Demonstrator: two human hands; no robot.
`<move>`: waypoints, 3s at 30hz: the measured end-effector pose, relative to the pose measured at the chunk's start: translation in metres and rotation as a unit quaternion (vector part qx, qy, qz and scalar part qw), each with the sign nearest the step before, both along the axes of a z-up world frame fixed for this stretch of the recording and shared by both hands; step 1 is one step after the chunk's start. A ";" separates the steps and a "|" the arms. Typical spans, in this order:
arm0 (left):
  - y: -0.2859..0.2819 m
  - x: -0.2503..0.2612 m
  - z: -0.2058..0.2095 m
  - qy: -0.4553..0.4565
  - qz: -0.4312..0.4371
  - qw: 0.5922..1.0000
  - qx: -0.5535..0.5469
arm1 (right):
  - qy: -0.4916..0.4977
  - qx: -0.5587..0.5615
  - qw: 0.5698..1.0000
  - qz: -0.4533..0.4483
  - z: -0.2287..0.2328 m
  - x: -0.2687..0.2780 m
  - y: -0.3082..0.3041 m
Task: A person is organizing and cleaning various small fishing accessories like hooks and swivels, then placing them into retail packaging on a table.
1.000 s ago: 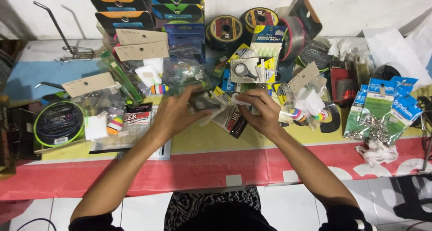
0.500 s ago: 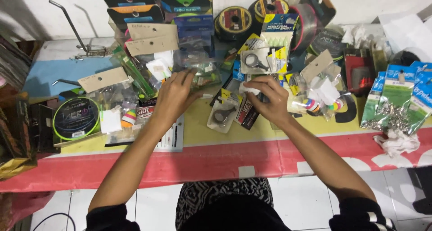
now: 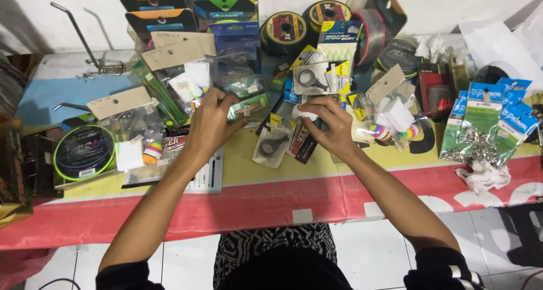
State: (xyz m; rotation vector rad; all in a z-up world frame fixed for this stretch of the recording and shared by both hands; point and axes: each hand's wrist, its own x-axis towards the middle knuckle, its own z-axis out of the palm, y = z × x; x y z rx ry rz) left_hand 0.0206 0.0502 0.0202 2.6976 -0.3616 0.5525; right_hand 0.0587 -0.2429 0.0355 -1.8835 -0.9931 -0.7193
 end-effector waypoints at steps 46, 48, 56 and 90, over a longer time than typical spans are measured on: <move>-0.039 -0.019 0.003 -0.167 -0.132 0.965 -0.155 | -0.074 0.051 0.992 0.091 0.022 -0.011 -0.006; -0.040 -0.020 0.014 -0.170 -0.119 0.966 -0.154 | -0.096 0.048 0.988 0.107 0.026 -0.013 -0.004; -0.062 -0.029 -0.010 -0.215 -0.111 0.961 -0.135 | -0.157 0.030 0.979 0.125 -0.022 -0.013 0.015; -0.075 -0.039 0.010 -0.001 -0.004 0.884 -0.467 | -0.122 0.046 0.985 0.117 -0.018 -0.025 0.021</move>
